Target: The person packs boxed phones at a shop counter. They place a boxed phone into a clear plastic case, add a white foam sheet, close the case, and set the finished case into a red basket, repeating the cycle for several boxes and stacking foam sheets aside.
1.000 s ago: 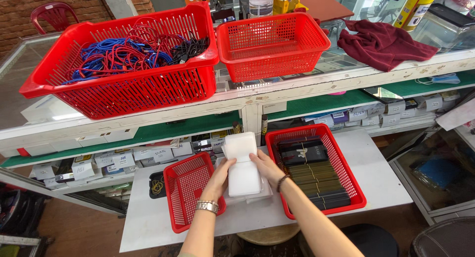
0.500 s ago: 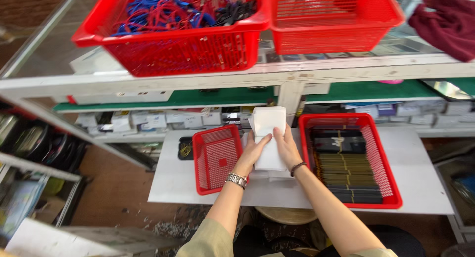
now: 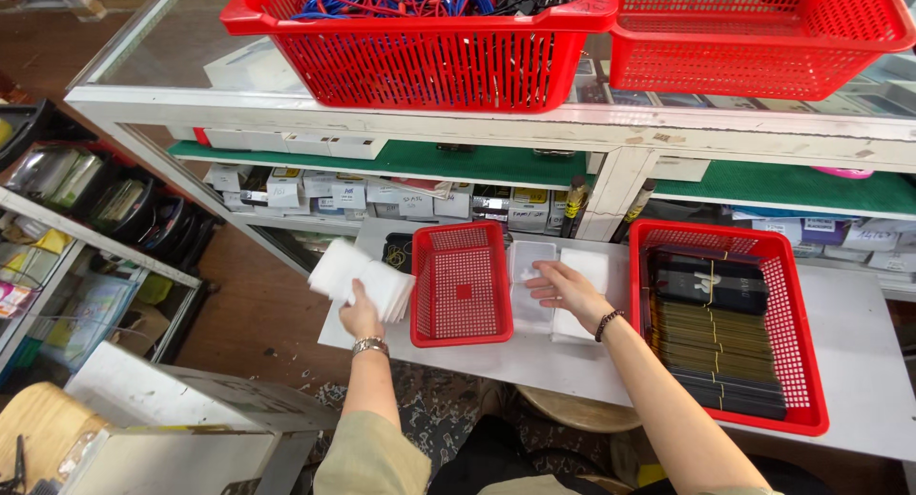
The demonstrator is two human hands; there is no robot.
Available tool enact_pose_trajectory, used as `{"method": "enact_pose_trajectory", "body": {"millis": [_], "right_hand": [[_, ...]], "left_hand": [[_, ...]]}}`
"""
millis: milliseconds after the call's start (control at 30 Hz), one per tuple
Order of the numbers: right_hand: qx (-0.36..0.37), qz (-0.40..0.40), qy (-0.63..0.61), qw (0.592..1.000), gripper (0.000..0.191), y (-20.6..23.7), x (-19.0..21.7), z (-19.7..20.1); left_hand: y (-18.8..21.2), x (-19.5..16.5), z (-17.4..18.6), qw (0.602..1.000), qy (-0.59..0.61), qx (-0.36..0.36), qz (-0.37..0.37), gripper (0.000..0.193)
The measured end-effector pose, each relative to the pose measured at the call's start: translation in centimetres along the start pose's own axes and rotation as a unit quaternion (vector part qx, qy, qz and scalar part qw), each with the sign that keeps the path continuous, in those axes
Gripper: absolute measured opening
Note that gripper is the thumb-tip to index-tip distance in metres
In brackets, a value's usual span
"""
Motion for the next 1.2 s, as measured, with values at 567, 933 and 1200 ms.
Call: {"method": "enact_pose_trajectory", "body": {"millis": [567,933,1200], "right_hand": [[-0.250,0.008,0.147,0.957,0.054,3.2,2.9,3.5],[-0.295,-0.116,0.356,0.879,0.098,4.2,-0.1,1.0],[-0.364,-0.014,0.339,0.868,0.098,3.9,0.9,1.1]], "left_hand": [[5.1,-4.9,-4.6,0.839,-0.401,-0.062,-0.363,0.069],[16.1,2.5,-17.9,0.774,-0.394,0.406,-0.285,0.092],[15.7,4.3,-16.8,0.756,-0.340,0.472,-0.300,0.093]]}}
Point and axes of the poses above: each hand's wrist, its own y-axis away from the middle knuckle, its own z-axis out of the back of the hand, x = y × z, the point moved 4 cm from there along -y, towards the middle knuckle, and after that the axes turned 14 degrees about x, right-handed, at the moved point
